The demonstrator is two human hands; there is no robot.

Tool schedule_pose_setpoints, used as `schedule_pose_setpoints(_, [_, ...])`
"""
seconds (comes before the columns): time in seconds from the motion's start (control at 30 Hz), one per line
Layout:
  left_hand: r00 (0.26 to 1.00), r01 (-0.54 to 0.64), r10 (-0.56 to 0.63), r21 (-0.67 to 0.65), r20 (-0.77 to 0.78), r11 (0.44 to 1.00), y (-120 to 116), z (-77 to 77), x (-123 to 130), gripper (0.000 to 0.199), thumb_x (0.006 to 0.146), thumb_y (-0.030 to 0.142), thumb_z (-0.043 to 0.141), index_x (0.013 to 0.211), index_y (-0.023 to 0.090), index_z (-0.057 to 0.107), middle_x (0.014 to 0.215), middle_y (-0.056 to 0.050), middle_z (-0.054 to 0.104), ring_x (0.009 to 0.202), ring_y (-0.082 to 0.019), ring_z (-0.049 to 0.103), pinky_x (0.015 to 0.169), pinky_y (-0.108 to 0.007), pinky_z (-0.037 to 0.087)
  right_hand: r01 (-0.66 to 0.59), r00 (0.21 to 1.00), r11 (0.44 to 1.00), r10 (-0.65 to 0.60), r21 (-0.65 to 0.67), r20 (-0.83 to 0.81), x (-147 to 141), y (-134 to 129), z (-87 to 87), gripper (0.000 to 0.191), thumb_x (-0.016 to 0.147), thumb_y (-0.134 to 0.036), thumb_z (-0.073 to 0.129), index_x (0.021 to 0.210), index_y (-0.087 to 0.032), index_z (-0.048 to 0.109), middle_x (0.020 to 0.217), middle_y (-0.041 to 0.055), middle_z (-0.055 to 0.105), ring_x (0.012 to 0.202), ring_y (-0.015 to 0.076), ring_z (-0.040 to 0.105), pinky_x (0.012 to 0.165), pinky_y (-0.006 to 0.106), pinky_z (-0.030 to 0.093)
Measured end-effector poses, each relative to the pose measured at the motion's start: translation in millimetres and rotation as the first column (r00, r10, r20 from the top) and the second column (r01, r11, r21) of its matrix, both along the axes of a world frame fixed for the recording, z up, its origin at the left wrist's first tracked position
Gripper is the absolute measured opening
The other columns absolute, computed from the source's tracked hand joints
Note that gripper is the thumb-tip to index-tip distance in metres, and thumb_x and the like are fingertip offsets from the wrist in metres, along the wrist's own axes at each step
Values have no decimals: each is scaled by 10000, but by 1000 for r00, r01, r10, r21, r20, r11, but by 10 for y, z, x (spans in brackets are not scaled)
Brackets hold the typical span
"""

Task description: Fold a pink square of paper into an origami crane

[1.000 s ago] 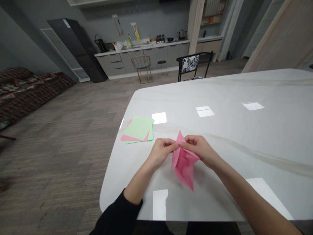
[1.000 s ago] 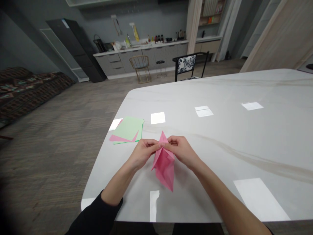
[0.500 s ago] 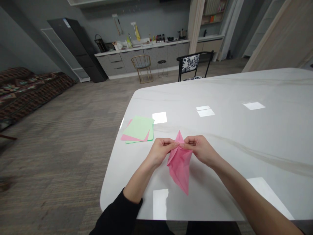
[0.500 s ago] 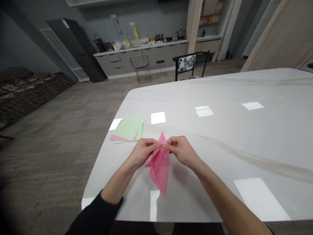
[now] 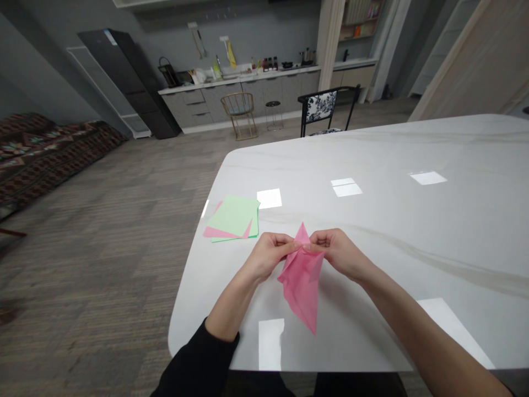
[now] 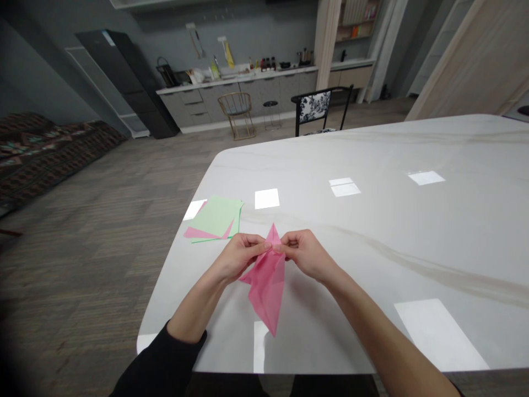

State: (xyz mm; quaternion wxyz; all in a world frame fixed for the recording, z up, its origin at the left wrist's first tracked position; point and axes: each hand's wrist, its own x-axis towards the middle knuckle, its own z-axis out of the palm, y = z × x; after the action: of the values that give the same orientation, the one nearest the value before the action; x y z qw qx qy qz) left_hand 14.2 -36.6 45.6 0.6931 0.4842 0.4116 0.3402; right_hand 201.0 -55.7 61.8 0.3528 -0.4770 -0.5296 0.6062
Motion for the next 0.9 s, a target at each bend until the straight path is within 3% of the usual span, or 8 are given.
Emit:
schedule_pose_setpoints(0.23, [999,-16,17,27,-35,1000,-13,34,17,246,708,351,747,694,108,711,627,-35,634,553,-92,508,522,-227,353,-8,1000,1000,8,11,4,4,1,-28,339,738,-460,713,647,-149,611,618,-3,559,600,126,494,609,284,369])
schedule_pose_setpoints(0.5, [998,28,-25,46,-57,999,-34,87,24,289,717,389,724,631,117,677,573,-1,566,513,-72,438,503,-225,316,-49,998,999,48,19,27,43,8,-62,340,751,-458,701,653,-158,574,618,-10,548,559,110,456,536,260,306])
schedule_pose_setpoints(0.9, [995,88,-86,49,-52,995,-38,57,17,351,742,433,681,580,133,596,548,19,490,500,-72,386,510,-235,288,-42,994,999,41,11,105,12,-5,63,355,682,-470,715,580,-177,542,571,-23,518,548,117,457,548,272,367])
